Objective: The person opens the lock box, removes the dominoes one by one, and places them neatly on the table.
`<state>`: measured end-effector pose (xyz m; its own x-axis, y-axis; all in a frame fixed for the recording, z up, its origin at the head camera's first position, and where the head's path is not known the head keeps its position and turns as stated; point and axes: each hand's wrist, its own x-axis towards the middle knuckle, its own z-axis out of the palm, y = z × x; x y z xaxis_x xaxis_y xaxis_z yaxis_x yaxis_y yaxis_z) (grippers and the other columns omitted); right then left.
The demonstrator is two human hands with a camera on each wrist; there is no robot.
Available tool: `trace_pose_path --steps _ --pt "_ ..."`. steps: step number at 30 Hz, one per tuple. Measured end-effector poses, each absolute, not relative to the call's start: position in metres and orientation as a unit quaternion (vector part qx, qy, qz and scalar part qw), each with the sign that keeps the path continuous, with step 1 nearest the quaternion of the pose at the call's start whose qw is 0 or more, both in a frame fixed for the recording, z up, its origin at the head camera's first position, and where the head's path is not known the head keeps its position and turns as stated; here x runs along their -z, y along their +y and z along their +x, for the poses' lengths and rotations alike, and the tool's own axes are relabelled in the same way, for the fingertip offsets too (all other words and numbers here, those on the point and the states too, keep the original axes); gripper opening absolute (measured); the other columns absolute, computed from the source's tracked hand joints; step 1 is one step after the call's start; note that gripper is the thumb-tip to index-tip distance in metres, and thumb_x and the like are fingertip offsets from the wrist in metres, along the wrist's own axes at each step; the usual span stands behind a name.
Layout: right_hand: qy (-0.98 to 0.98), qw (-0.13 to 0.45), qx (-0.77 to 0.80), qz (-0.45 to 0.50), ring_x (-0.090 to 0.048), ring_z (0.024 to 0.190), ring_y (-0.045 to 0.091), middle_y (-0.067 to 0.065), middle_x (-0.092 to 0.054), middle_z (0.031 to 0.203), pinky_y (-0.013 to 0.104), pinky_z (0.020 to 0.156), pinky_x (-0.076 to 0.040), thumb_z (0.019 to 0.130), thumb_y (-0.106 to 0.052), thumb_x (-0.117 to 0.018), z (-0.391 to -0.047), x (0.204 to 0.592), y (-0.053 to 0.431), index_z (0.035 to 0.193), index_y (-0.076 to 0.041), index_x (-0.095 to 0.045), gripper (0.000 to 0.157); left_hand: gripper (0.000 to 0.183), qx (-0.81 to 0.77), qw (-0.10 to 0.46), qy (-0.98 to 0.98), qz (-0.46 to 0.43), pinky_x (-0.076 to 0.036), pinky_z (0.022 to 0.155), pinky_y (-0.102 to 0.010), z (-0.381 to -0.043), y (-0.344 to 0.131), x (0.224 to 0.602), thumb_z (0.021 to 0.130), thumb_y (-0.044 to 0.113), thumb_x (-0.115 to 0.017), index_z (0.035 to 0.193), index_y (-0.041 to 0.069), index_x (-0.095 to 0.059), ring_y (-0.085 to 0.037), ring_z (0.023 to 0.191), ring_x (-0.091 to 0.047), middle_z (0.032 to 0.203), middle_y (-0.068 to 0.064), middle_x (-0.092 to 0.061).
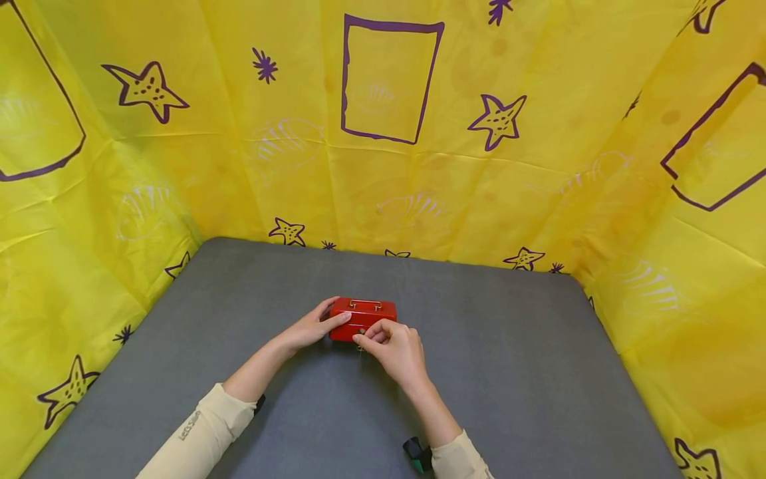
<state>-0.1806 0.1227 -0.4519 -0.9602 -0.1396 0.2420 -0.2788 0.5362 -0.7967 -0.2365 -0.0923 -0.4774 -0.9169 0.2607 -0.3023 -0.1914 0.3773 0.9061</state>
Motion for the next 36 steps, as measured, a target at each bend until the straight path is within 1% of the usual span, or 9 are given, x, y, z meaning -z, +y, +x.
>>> trace_pose_path --steps 3,7,11,17,27,36 --pt "-0.871 0.074 -0.471 0.115 -0.057 0.054 0.007 -0.016 -0.063 0.062 0.025 0.05 -0.049 0.078 -0.03 -0.083 -0.181 0.4522 0.1228 0.072 -0.022 -0.068 0.018 0.096 -0.555 0.202 0.807 0.023 -0.031 0.106 -0.059 -0.2364 -0.0925 0.4779 0.082 0.064 -0.064 0.152 0.009 -0.027 -0.036 0.128 -0.043 0.145 -0.018 -0.043" --pt "-0.87 0.077 -0.473 0.112 -0.057 0.054 0.007 -0.015 -0.063 0.062 0.025 0.05 -0.049 0.078 -0.03 -0.083 -0.1817 0.4524 0.1227 0.072 -0.021 -0.068 0.019 0.095 -0.556 0.203 0.806 0.021 -0.031 0.107 -0.059 -0.2362 -0.0921 0.4779 0.082 0.063 -0.065 0.152 0.011 -0.028 -0.036 0.129 -0.043 0.145 -0.017 -0.044" --pt "-0.872 0.076 -0.471 0.111 -0.057 0.054 0.006 -0.016 -0.062 0.061 0.025 0.05 -0.048 0.078 -0.03 -0.083 -0.1823 0.4547 0.1228 0.072 -0.021 -0.068 0.019 0.091 -0.558 0.204 0.804 0.027 -0.032 0.106 -0.058 -0.236 -0.092 0.4779 0.084 0.059 -0.066 0.152 0.011 -0.029 -0.035 0.129 -0.044 0.145 -0.017 -0.044" --pt "-0.873 0.076 -0.469 0.114 -0.059 0.055 0.004 -0.019 -0.062 0.061 0.025 0.05 -0.047 0.078 -0.033 -0.083 -0.1841 0.4589 0.1232 0.072 -0.022 -0.068 0.019 0.089 -0.571 0.2 0.795 0.036 -0.033 0.108 -0.053 -0.2382 -0.0914 0.4796 0.086 0.054 -0.068 0.151 0.009 -0.028 -0.032 0.127 -0.047 0.143 -0.016 -0.047" --pt "-0.872 0.078 -0.471 0.112 -0.059 0.055 0.004 -0.017 -0.063 0.062 0.025 0.051 -0.048 0.078 -0.035 -0.082 -0.1861 0.4605 0.1228 0.074 -0.022 -0.068 0.019 0.085 -0.574 0.199 0.793 0.04 -0.034 0.106 -0.054 -0.2392 -0.0914 0.4773 0.087 0.05 -0.068 0.15 0.007 -0.03 -0.032 0.125 -0.049 0.141 -0.017 -0.048" --pt "-0.879 0.089 -0.456 0.111 -0.057 0.054 0.003 -0.019 -0.061 0.061 0.024 0.05 -0.047 0.078 -0.033 -0.082 -0.1843 0.4611 0.1209 0.073 -0.023 -0.068 0.018 0.086 -0.578 0.201 0.789 0.047 -0.034 0.107 -0.053 -0.239 -0.0925 0.4787 0.087 0.049 -0.068 0.15 0.006 -0.029 -0.033 0.127 -0.047 0.143 -0.018 -0.046"
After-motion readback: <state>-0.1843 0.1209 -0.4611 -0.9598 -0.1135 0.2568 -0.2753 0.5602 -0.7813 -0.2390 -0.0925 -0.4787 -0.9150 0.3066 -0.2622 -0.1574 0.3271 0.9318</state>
